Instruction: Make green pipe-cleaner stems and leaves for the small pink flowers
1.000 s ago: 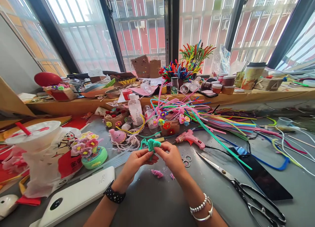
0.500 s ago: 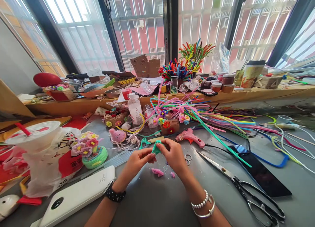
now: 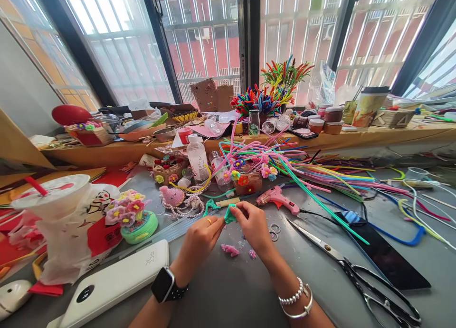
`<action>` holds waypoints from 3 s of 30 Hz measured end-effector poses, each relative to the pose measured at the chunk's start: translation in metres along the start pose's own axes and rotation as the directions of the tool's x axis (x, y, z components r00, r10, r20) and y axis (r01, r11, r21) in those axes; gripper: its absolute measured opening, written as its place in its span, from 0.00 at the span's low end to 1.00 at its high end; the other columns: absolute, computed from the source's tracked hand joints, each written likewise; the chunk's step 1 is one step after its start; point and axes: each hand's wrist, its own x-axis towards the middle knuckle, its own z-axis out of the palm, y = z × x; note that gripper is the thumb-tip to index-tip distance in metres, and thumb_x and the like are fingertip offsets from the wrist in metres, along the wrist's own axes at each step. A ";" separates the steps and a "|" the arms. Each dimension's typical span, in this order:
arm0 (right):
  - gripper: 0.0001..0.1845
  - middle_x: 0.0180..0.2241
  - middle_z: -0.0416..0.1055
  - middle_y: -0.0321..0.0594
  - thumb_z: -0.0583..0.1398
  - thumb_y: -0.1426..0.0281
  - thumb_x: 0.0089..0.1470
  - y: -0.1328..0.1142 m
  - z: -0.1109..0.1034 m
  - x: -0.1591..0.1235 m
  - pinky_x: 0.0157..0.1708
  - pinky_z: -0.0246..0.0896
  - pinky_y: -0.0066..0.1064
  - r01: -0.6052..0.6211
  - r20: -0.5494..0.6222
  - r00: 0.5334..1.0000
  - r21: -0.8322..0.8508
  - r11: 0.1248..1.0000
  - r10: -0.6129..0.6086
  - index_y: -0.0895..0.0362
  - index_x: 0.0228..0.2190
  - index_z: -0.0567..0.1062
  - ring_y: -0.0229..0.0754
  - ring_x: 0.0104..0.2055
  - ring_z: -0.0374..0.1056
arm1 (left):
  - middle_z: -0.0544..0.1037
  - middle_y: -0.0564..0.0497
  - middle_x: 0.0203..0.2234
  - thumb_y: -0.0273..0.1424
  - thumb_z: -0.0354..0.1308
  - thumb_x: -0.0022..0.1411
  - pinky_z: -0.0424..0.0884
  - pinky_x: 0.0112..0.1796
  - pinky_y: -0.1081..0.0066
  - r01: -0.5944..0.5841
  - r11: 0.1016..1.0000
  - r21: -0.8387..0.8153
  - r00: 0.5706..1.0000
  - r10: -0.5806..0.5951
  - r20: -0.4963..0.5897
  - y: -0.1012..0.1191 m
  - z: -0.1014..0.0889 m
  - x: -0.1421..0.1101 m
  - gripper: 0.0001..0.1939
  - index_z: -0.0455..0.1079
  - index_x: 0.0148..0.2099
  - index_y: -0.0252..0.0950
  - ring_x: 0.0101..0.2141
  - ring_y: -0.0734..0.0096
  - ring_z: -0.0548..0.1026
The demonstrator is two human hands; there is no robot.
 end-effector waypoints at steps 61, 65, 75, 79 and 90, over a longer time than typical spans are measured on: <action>0.24 0.30 0.68 0.40 0.42 0.62 0.56 0.001 -0.008 -0.003 0.40 0.51 0.34 0.165 -0.344 0.925 -0.019 0.986 -0.161 0.57 0.17 0.67 0.41 0.36 0.62 | 0.73 0.45 0.38 0.23 0.48 0.53 0.44 0.48 0.43 0.430 0.825 0.367 0.887 -0.311 -0.342 -0.024 -0.009 -0.004 0.12 0.72 0.29 0.37 0.40 0.57 0.67; 0.24 0.31 0.68 0.41 0.42 0.62 0.56 0.002 -0.007 -0.003 0.41 0.50 0.34 0.153 -0.345 0.927 -0.016 0.988 -0.149 0.56 0.17 0.66 0.41 0.36 0.62 | 0.73 0.45 0.37 0.27 0.50 0.53 0.48 0.47 0.44 0.408 0.843 0.351 0.886 -0.272 -0.375 -0.021 -0.013 -0.002 0.09 0.71 0.32 0.37 0.39 0.57 0.67; 0.24 0.29 0.67 0.39 0.43 0.61 0.56 0.001 0.006 -0.008 0.38 0.52 0.32 0.123 -0.247 0.963 0.043 0.991 -0.109 0.56 0.16 0.67 0.40 0.34 0.62 | 0.73 0.44 0.36 0.31 0.47 0.56 0.48 0.46 0.43 0.413 0.822 0.392 0.897 -0.294 -0.329 -0.023 -0.005 -0.003 0.13 0.71 0.26 0.36 0.38 0.57 0.67; 0.25 0.28 0.66 0.40 0.42 0.62 0.56 0.001 0.016 -0.011 0.36 0.53 0.31 0.125 -0.168 0.979 0.043 0.991 -0.117 0.56 0.16 0.68 0.40 0.35 0.62 | 0.73 0.45 0.37 0.33 0.47 0.56 0.48 0.47 0.45 0.405 0.832 0.380 0.899 -0.286 -0.332 -0.021 -0.005 -0.002 0.13 0.70 0.27 0.36 0.39 0.58 0.68; 0.21 0.28 0.65 0.40 0.45 0.66 0.55 0.003 0.026 -0.017 0.34 0.55 0.29 0.165 -0.014 0.986 -0.043 0.985 -0.165 0.57 0.18 0.69 0.39 0.34 0.62 | 0.74 0.46 0.37 0.34 0.49 0.55 0.46 0.48 0.45 0.366 0.850 0.378 0.919 -0.268 -0.288 -0.027 0.000 -0.004 0.10 0.69 0.35 0.38 0.39 0.58 0.69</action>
